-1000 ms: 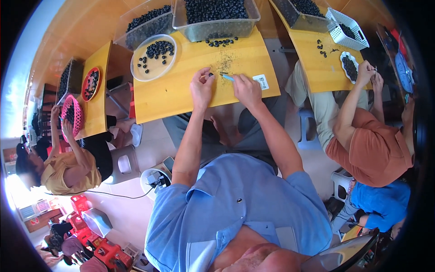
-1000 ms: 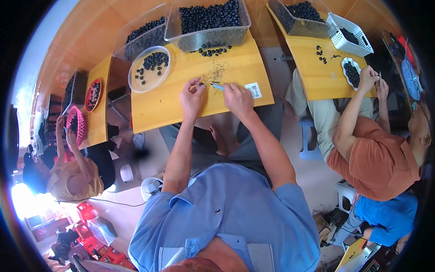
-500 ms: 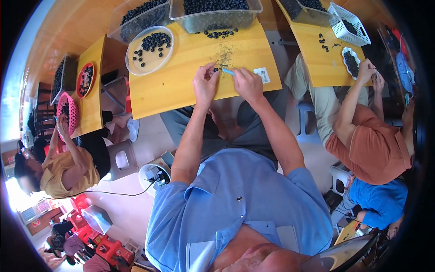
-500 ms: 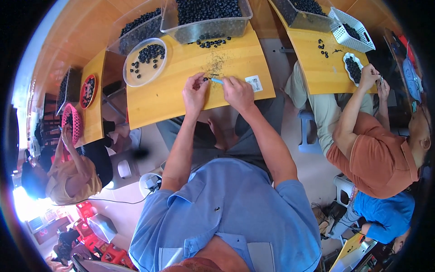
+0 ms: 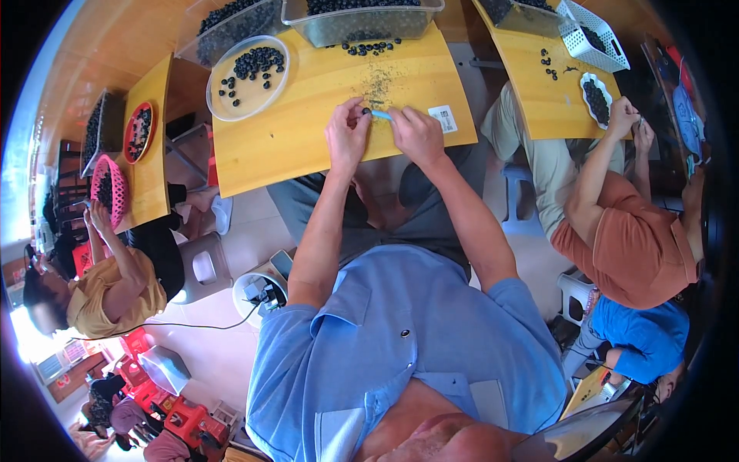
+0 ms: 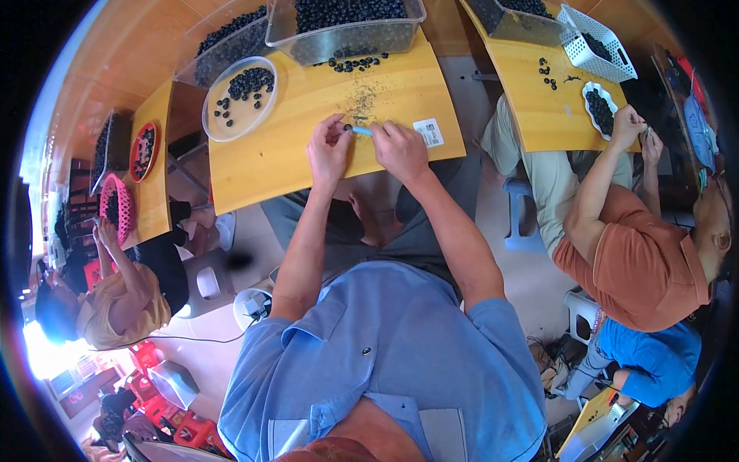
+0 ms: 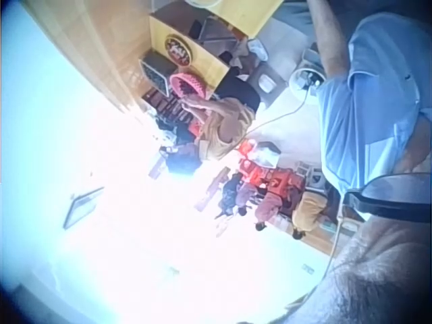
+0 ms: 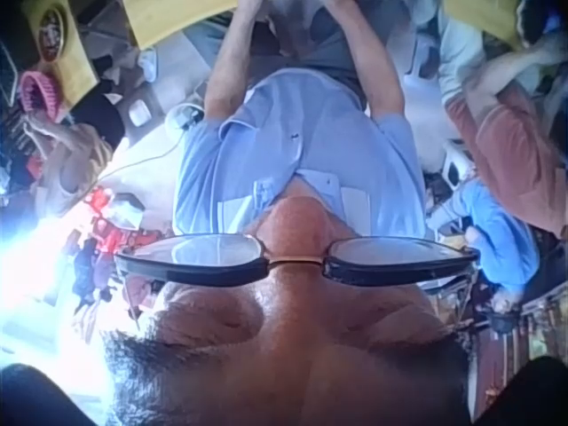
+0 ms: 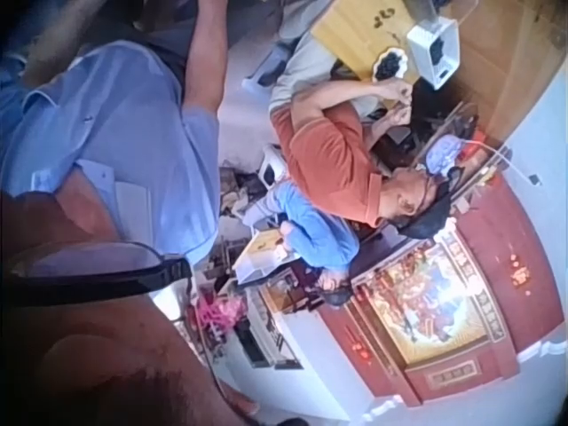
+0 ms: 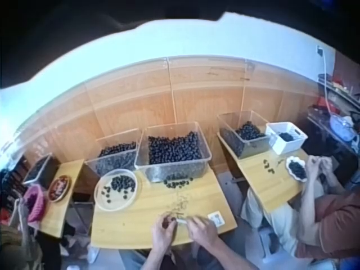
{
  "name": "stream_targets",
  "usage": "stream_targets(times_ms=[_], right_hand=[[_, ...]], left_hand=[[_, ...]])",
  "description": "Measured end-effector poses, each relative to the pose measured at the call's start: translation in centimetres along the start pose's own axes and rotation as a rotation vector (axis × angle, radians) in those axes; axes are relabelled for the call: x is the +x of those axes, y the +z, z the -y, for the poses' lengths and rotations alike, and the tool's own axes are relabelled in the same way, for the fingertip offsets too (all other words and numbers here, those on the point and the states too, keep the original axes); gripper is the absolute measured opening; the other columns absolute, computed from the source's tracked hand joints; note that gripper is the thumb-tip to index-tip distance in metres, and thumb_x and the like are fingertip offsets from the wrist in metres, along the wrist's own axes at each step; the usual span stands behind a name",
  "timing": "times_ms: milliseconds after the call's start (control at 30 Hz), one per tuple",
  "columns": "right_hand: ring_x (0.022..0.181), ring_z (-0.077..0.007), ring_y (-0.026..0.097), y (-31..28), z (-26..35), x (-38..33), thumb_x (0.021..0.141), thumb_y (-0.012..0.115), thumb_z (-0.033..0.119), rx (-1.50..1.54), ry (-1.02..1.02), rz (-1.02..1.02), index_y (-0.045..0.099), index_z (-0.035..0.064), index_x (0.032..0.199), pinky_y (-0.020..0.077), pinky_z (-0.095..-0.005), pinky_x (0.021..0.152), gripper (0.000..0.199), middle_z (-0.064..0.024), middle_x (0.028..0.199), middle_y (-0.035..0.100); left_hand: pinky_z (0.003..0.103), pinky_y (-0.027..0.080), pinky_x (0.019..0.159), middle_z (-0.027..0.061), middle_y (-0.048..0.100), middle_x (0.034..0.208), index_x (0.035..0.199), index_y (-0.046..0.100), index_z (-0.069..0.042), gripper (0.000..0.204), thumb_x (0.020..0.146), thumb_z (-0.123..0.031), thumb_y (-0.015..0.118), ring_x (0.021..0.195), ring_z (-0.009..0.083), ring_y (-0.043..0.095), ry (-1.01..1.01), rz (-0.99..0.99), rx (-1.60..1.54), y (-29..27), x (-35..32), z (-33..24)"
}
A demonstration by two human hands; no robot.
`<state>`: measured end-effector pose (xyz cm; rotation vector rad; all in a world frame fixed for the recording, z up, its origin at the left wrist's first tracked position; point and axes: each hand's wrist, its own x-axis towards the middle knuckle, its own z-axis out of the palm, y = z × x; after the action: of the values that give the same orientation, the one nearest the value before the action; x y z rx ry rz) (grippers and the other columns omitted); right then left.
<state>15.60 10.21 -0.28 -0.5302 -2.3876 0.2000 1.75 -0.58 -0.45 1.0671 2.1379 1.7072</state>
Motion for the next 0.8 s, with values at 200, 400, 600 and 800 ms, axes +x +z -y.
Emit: stream_targets(times_ms=[200,400,600,800], right_hand=[[0.071,-0.0271,0.07,0.0,0.0,-0.1,0.087,0.069,0.012,-0.003,0.018,0.022,0.072,0.0099,0.103,0.057,-0.0418,0.062,0.016,-0.0076,0.078,0.062],[0.074,-0.0278,0.072,0.0,0.3,0.5,0.087,0.066,0.011,-0.111,0.135,0.12,0.069,0.0094,0.099,0.0588,-0.042,0.063,0.012,-0.008,0.081,0.066],[0.075,-0.028,0.072,-0.1,0.2,0.7,0.087,0.066,0.011,-0.071,0.113,0.074,0.069,0.0098,0.099,0.0592,-0.0427,0.063,0.012,-0.0075,0.081,0.066],[0.076,-0.0291,0.072,0.3,0.1,0.3,0.087,0.067,0.011,-0.011,0.088,0.011,0.07,0.0103,0.102,0.0588,-0.0433,0.064,0.016,-0.0075,0.084,0.067]], left_hand=[[0.029,0.058,0.08,0.0064,0.073,0.095,0.123,0.067,0.0,0.036,0.088,0.001,0.078,0.085,0.0127,0.069,-0.039,-0.007,-0.057,0.1,-0.2,-0.1],[0.026,0.055,0.08,0.0059,0.07,0.099,0.128,0.062,0.001,0.04,0.091,0.003,0.075,0.088,0.0112,0.067,-0.033,-0.022,-0.2,0.3,-0.4,1.0],[0.027,0.056,0.08,0.0069,0.07,0.098,0.117,0.069,-0.001,0.027,0.09,0.002,0.076,0.085,0.0124,0.067,0.078,-0.019,-0.057,-0.3,0.0,-0.1],[0.03,0.056,0.077,0.0103,0.07,0.097,0.101,0.075,-0.002,0.013,0.088,0.0,0.076,0.083,0.0178,0.067,0.137,-0.094,0.028,-1.0,0.0,-0.8]])
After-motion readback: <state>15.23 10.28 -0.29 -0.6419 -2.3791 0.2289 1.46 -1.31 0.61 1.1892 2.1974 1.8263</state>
